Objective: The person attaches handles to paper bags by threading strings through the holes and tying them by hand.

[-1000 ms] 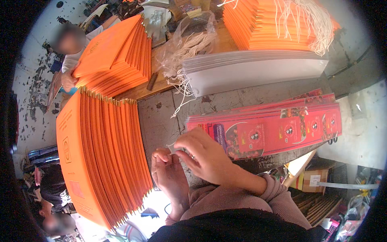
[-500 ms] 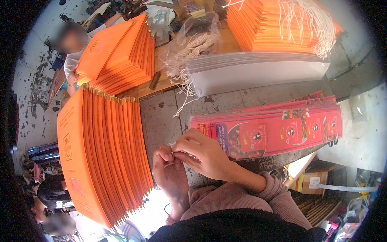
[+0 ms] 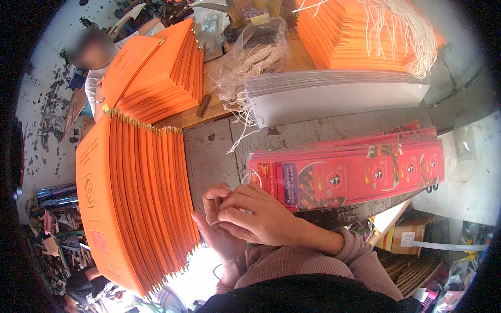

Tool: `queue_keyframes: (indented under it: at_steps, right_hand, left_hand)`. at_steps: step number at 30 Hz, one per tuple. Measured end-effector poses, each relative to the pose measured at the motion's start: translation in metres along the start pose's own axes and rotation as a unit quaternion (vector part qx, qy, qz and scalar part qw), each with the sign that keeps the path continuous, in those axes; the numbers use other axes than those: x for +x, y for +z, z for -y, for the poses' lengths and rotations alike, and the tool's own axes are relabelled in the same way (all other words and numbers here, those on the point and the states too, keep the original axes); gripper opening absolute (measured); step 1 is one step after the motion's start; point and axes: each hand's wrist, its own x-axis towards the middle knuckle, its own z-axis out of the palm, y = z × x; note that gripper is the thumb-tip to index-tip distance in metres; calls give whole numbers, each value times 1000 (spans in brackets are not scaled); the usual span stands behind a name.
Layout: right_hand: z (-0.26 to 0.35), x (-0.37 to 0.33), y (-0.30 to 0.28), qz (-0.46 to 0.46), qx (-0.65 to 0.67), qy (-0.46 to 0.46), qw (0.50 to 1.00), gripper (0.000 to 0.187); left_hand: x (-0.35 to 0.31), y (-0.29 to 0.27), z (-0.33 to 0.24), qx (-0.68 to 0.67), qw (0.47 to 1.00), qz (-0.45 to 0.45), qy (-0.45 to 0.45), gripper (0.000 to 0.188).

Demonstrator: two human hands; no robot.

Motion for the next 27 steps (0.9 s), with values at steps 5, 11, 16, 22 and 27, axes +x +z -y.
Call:
queue_keyframes:
  at_steps: [5,11,16,22,27]
  right_hand:
    - [0,-2,0,-5,-21,-10,1000,26]
    - [2,-2,0,-27,-46,-31,998,26]
    - [4,-2,-2,-24,-44,-4,999,26]
    - [3,0,-8,-142,-78,41,986,25]
    - [0,-11,-6,-117,-155,-42,980,20]
  left_hand:
    - [-1,4,-2,26,999,-29,-17,70]
    - [0,-4,0,77,997,11,-15,78]
    - [1,-3,-13,235,971,33,-1,84]
    - [-4,-10,-8,237,962,6,136,65]
    - [-12,-32,-1,229,966,54,-103,53]
